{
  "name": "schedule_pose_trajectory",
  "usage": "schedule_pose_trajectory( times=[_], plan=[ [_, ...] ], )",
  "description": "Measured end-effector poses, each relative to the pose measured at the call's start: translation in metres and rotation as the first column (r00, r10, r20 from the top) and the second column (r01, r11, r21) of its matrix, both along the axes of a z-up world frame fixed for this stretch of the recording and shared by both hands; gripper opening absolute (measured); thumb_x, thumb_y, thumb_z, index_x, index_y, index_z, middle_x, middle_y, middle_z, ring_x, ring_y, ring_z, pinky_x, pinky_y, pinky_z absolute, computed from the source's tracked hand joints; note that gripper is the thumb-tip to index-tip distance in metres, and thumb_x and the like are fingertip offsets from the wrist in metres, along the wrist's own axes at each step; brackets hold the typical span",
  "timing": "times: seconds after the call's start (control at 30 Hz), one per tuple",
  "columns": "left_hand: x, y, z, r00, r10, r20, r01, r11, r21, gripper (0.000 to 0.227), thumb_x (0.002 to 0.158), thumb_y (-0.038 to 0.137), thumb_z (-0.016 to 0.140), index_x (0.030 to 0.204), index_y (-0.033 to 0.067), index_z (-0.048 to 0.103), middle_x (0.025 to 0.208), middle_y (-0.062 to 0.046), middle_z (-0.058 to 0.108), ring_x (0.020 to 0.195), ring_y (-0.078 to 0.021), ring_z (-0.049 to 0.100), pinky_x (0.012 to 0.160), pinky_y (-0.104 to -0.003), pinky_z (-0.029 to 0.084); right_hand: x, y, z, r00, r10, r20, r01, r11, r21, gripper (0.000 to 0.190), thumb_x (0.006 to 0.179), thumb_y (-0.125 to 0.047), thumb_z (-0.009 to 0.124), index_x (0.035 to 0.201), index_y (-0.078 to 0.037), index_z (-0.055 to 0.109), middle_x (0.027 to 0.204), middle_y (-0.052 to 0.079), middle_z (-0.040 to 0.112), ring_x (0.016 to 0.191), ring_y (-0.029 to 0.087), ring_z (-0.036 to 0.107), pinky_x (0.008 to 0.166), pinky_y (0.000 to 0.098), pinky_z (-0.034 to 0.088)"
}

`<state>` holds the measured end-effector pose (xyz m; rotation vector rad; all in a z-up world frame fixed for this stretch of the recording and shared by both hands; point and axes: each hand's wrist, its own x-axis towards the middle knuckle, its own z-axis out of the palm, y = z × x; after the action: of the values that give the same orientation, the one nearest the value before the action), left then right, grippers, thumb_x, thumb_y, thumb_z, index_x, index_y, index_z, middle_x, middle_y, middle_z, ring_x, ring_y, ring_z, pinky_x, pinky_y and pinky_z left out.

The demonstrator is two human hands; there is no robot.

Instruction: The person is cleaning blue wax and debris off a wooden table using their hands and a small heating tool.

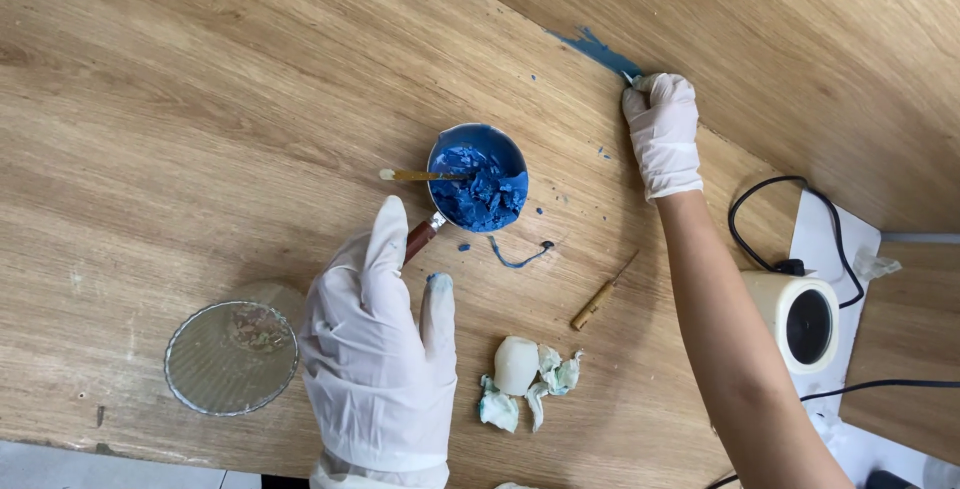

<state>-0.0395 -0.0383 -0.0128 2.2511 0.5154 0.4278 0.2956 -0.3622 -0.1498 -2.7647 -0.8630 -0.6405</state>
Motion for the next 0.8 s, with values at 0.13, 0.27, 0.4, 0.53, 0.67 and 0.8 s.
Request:
schedule_pose_trajectory(
  times=[0.13,0.27,0.4,0.53,0.67,0.8],
  plan=[
    [0.001,0.007,0.003,1.000,-0.005,-0.018,0.004,0.999,-0.038,0.073,0.084,0.014,0.079,0.148,0.0030,0.045,0.113,-0.019,0.062,0.102,-0.0347,0.063,0.085,-0.048,0.050,-0.014,0.018,0.017,0.999,-0.033,0.033,0.035,0.997,-0.066,0.015,0.086,-0.004,0.080,0.092,-0.002,0.067,0.090,0.022,0.064,0.090,0.042,0.061,0.080,0.0484,0.050],
    [0.000,0.011,0.001,0.999,-0.008,-0.031,0.006,0.999,-0.052,0.070,0.084,0.014,0.079,0.145,0.0036,0.048,0.116,-0.019,0.063,0.104,-0.0356,0.063,0.087,-0.047,0.051,-0.010,-0.001,0.010,1.000,0.028,0.010,-0.027,0.998,-0.059,0.008,0.094,-0.003,0.076,0.097,-0.003,0.069,0.094,0.018,0.068,0.092,0.039,0.064,0.086,0.0477,0.052],
    [0.001,0.010,-0.002,0.997,-0.016,-0.072,0.015,1.000,-0.002,0.069,0.081,0.018,0.080,0.142,0.0044,0.051,0.119,-0.020,0.062,0.108,-0.0371,0.063,0.089,-0.048,0.051,-0.016,0.013,0.022,0.997,0.001,-0.074,-0.011,0.992,-0.126,0.005,0.095,-0.002,0.075,0.097,-0.002,0.071,0.088,0.020,0.066,0.083,0.041,0.062,0.072,0.0480,0.051],
    [0.005,0.012,0.001,0.995,-0.042,-0.096,0.036,0.997,-0.068,0.067,0.082,0.017,0.078,0.142,0.0041,0.052,0.123,-0.018,0.063,0.109,-0.0353,0.063,0.090,-0.047,0.051,-0.011,0.014,0.021,0.997,0.062,-0.038,-0.068,0.984,-0.167,0.006,0.095,-0.003,0.075,0.098,-0.002,0.070,0.088,0.019,0.065,0.082,0.040,0.062,0.069,0.0477,0.051],
    [0.004,0.010,0.001,0.997,-0.042,-0.068,0.039,0.998,-0.047,0.064,0.083,0.018,0.078,0.141,0.0046,0.054,0.124,-0.018,0.062,0.111,-0.0354,0.062,0.091,-0.048,0.050,-0.005,0.015,0.015,0.997,0.040,-0.065,-0.053,0.974,-0.220,0.012,0.099,-0.003,0.075,0.090,-0.002,0.066,0.080,0.019,0.059,0.077,0.040,0.059,0.066,0.0493,0.048],
    [0.005,0.010,0.001,0.999,-0.022,-0.039,0.022,1.000,-0.003,0.063,0.083,0.020,0.078,0.139,0.0055,0.055,0.123,-0.018,0.060,0.112,-0.0359,0.061,0.092,-0.049,0.050,-0.001,0.021,0.012,0.993,0.108,-0.047,-0.116,0.970,-0.214,0.010,0.096,-0.002,0.075,0.091,-0.003,0.066,0.081,0.017,0.060,0.079,0.039,0.059,0.067,0.0486,0.049]
  ],
)
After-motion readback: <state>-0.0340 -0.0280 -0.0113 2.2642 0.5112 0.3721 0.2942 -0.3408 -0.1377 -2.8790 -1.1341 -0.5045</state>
